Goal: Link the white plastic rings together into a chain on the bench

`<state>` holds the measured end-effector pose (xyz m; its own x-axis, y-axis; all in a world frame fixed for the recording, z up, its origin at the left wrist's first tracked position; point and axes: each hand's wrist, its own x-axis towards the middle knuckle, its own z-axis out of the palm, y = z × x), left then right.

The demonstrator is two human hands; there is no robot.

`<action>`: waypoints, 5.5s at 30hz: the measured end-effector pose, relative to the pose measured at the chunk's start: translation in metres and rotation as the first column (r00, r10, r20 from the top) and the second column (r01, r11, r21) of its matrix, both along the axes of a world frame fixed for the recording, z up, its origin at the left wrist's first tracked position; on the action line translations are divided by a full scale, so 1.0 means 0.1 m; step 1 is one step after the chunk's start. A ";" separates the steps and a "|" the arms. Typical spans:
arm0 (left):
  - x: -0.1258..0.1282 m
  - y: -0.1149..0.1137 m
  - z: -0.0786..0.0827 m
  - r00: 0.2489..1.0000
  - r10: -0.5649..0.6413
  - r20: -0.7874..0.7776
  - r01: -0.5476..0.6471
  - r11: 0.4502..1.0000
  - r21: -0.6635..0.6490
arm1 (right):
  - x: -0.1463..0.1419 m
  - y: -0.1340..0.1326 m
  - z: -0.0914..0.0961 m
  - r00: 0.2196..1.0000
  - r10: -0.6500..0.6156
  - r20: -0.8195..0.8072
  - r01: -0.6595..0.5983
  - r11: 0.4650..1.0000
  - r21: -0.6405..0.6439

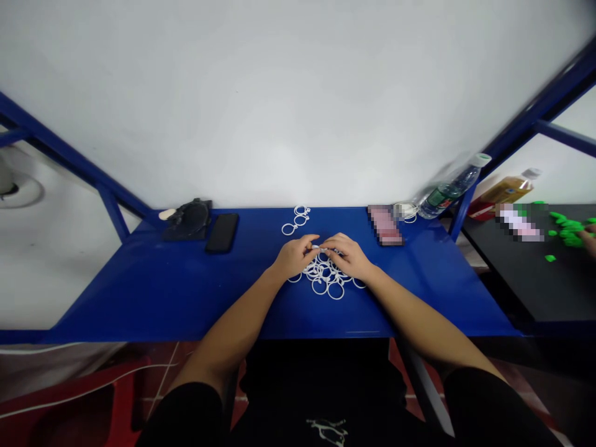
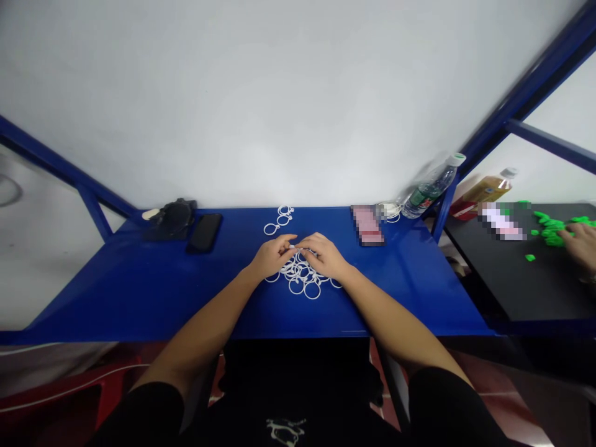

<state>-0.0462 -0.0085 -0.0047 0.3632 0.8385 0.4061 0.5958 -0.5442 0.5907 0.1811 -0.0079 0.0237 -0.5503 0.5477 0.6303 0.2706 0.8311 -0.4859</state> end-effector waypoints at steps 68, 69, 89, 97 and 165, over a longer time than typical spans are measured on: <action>-0.17 0.07 0.12 1.000 -0.004 0.021 0.002 0.995 0.100 | 0.07 0.09 -0.09 0.955 -0.105 0.277 0.114 0.993 -0.016; -0.13 0.03 0.14 0.999 -0.044 0.016 0.042 0.992 0.116 | 0.07 0.08 -0.09 0.959 -0.107 0.264 0.116 0.993 -0.022; 0.06 -0.10 0.18 0.964 -0.195 -0.182 0.229 0.955 0.186 | 0.05 -0.04 0.05 0.988 -0.044 0.147 0.059 0.993 -0.097; 0.08 -0.12 0.19 0.964 -0.211 -0.163 0.241 0.952 0.188 | 0.06 -0.03 0.01 0.993 -0.041 0.115 0.047 0.998 -0.050; -0.31 0.25 -0.02 0.939 0.332 0.095 -0.340 0.936 0.093 | 0.11 0.10 -0.01 0.924 -0.019 0.382 0.024 1.000 -0.007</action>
